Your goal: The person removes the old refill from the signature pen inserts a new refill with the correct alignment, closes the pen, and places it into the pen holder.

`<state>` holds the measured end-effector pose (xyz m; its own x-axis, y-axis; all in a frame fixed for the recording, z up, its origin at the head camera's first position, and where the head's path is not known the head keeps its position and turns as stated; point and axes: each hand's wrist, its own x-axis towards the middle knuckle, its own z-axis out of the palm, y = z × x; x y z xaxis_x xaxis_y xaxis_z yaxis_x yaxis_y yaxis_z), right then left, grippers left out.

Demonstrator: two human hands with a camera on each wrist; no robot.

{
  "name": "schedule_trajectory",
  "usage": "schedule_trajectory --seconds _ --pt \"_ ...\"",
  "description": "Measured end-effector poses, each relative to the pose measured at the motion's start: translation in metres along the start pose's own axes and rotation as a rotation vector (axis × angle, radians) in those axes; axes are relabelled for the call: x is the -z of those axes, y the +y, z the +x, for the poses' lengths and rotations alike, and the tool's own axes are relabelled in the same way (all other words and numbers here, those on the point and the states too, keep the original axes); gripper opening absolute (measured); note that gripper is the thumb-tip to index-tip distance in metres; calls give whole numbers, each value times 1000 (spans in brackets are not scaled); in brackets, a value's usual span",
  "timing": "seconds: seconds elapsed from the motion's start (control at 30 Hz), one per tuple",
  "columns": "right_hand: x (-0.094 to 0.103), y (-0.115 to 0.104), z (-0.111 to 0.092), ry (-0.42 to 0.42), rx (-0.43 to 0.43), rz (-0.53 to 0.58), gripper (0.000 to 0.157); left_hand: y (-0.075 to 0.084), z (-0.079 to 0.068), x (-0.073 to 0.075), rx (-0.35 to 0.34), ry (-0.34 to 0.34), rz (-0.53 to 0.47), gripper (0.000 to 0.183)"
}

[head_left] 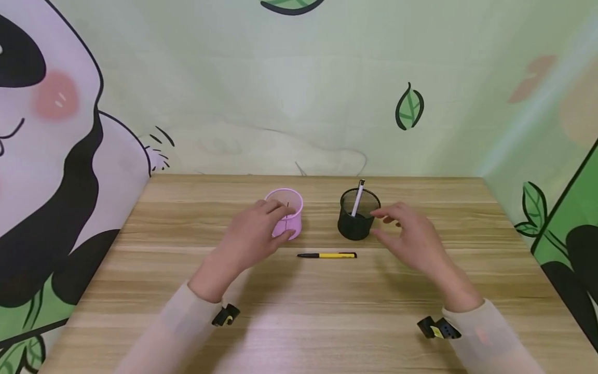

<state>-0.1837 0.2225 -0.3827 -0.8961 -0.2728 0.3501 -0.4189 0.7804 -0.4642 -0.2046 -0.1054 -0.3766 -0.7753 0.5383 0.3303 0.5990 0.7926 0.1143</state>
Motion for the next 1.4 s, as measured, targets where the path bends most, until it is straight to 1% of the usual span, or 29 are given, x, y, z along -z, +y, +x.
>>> schedule_trajectory --seconds 0.2,0.33,0.4,0.57,0.87,1.17,1.27,1.4 --pt "-7 -3 -1 -28 19 -1 26 10 -2 -11 -29 -15 -23 30" --pt "-14 -5 -2 -57 22 -7 25 15 -2 -21 -43 -42 -18 31" --pt "-18 -5 -3 -82 18 -6 24 17 -2 -26 -44 -67 -15 33" --pt "-27 -5 -3 -149 -5 -16 22 22 -1 -36 -14 -137 -30 36" --pt "-40 -4 -4 -219 -30 -47 21 27 2 -51 -19 -217 -116 36" --pt "-56 3 -8 -305 -80 -18 22 33 7 -69 -37 -265 -97 34" --pt "-61 5 -8 -323 -91 -17 22 35 8 -74 -50 -276 -97 32" --pt "-67 7 -7 -331 -85 -27 23 37 8 -78 -47 -297 -104 31"
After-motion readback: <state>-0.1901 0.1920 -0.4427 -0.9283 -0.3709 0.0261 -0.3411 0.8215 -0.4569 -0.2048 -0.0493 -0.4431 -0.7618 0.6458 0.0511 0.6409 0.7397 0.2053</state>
